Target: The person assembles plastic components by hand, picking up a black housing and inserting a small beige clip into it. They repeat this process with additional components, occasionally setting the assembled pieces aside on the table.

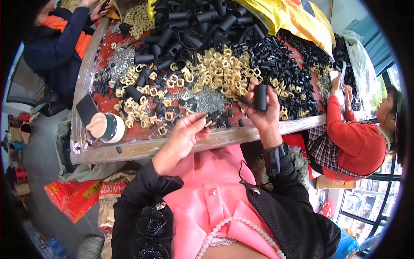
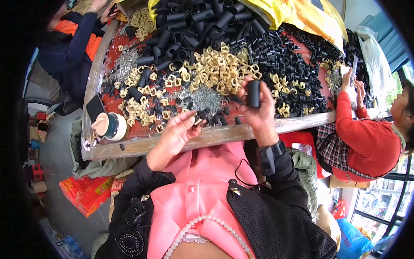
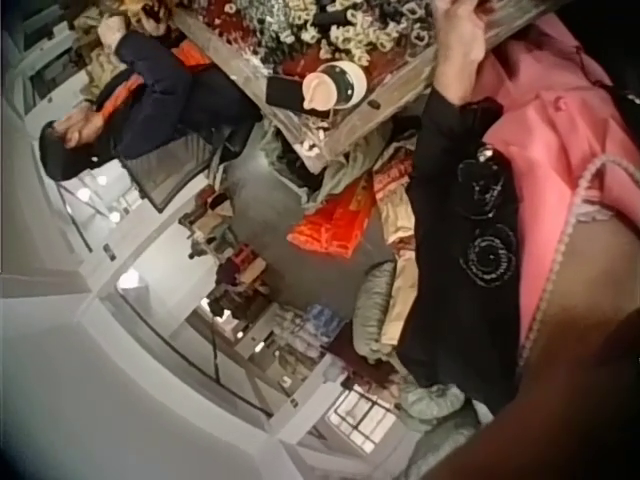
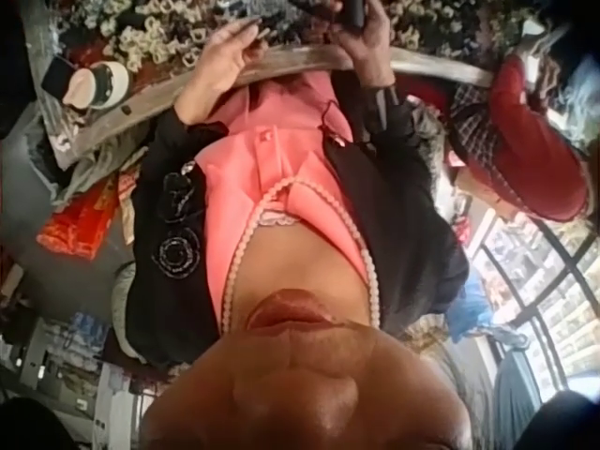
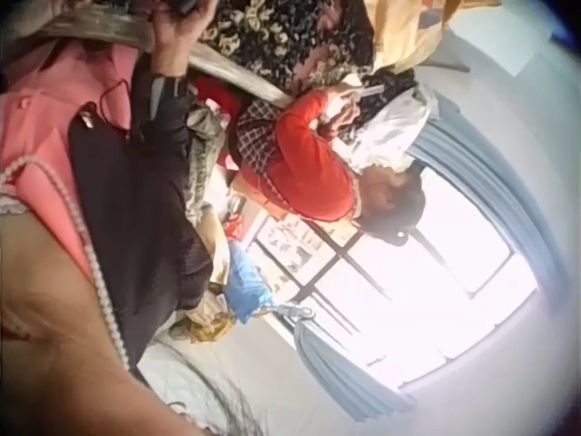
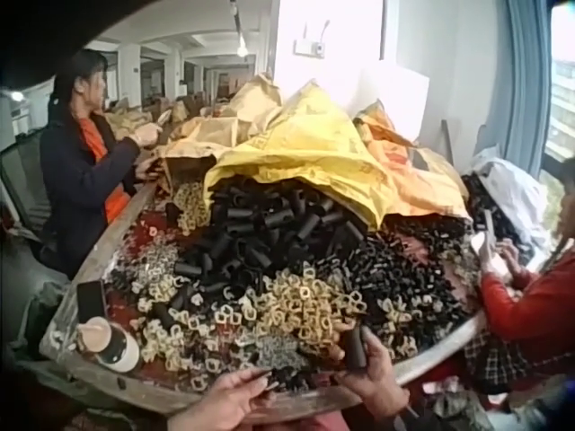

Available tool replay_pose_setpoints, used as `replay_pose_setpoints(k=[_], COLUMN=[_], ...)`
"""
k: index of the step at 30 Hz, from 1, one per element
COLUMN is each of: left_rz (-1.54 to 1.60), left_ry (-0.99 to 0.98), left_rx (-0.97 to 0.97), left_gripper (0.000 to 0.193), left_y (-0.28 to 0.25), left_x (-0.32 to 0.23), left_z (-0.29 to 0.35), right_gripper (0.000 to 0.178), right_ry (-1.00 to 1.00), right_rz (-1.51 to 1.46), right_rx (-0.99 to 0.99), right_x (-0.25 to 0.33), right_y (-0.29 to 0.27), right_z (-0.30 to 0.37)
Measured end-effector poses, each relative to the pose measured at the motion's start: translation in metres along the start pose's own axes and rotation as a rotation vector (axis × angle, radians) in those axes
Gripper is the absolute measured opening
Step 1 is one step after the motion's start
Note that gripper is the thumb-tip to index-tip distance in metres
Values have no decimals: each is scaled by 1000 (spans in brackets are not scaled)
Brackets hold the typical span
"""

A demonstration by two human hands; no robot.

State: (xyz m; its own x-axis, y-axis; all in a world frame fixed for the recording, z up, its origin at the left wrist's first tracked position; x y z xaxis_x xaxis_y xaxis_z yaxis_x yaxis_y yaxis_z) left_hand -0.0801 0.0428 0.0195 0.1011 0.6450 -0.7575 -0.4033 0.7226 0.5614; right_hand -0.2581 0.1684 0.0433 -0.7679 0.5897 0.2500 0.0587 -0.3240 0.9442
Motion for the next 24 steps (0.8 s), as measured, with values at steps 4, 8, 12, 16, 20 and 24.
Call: replay_pose_setpoints(k=[4, 8, 12, 16, 20, 24], left_rz=[-38, -174, -381, -570, -597, -558], left_ry=[29, 10, 29, 45, 30, 3], left_rx=[-22, 6, 38, 39, 24, 28], left_gripper=[28, 27, 25, 26, 25, 23], left_y=[13, 21, 24, 24, 25, 25], left_x=[-16, -20, -14, -11, -9, -10], left_z=[2, 9, 12, 13, 11, 11], right_gripper=[41, 46, 47, 48, 48, 46], right_ry=[217, 167, -62, -187, -229, -247], right_rz=[379, 1027, 1511, 1682, 1721, 1736], right_rx=[136, 319, 602, 732, 694, 627], right_x=[-24, -26, -26, -30, -33, -38], right_y=[-10, -2, 19, 27, 31, 29], right_z=[25, 37, 40, 44, 49, 51])
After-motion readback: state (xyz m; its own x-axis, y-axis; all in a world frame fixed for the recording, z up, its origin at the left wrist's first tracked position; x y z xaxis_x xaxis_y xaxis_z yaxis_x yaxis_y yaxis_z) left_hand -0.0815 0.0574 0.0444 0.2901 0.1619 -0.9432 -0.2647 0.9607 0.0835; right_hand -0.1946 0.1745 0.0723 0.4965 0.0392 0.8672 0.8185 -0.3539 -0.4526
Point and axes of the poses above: each hand's wrist, its own z-axis away from the middle knuckle, its own y-axis out of the palm, x = y × z, the point moved 2 cm from there along -z, towards the middle knuckle, and after that the axes turned 11 degrees about -z, right-handed, at the moved point
